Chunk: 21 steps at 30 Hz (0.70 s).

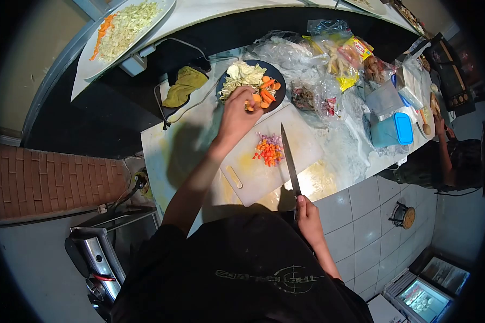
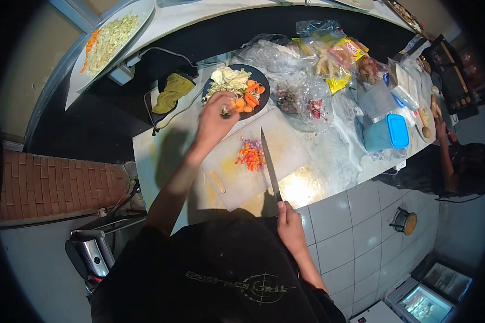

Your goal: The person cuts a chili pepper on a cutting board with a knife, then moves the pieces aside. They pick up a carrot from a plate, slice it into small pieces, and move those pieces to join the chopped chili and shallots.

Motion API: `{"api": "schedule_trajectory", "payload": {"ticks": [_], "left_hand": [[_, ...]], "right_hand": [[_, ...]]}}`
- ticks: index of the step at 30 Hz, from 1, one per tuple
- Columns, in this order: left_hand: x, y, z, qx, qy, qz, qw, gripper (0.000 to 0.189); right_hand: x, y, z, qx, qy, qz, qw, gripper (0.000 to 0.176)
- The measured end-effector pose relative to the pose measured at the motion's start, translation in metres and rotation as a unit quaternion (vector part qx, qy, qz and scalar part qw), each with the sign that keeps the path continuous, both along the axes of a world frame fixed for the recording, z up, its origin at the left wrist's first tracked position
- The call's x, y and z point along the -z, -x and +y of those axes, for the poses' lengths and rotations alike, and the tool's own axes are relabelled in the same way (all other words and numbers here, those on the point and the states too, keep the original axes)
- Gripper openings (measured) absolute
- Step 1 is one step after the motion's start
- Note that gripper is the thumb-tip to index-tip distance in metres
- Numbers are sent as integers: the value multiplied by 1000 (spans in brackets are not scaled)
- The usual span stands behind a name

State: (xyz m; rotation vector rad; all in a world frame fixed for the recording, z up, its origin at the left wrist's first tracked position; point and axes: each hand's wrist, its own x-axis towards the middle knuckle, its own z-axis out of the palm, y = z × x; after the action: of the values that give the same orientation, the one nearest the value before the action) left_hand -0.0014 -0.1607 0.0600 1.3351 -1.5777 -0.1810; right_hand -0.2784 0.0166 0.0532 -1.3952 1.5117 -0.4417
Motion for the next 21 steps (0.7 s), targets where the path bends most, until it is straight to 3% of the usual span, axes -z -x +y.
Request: {"api": "schedule_trajectory", "payload": {"ticks": [4,9,11,17,21], "left_hand": [[-24,-12,52,14,-104,38,994,16],[12,-10,94,14,-122,37,992,15],[32,-9,101,-5,-107,-16,994,15],[48,-3,119,40,-144,-46,988,24],[49,-2,127,-10,-145,-37,989,27]], "right_hand": [[2,0,-3,20,1,-7,1000,43],[0,-4,-3,-7,-7,-18,1000,43],[-4,-8,-1,-19,-13,-14,1000,43],[-9,-16,4,-63,1,9,998,43],[-16,-20,7,-93,16,60,994,39]]}}
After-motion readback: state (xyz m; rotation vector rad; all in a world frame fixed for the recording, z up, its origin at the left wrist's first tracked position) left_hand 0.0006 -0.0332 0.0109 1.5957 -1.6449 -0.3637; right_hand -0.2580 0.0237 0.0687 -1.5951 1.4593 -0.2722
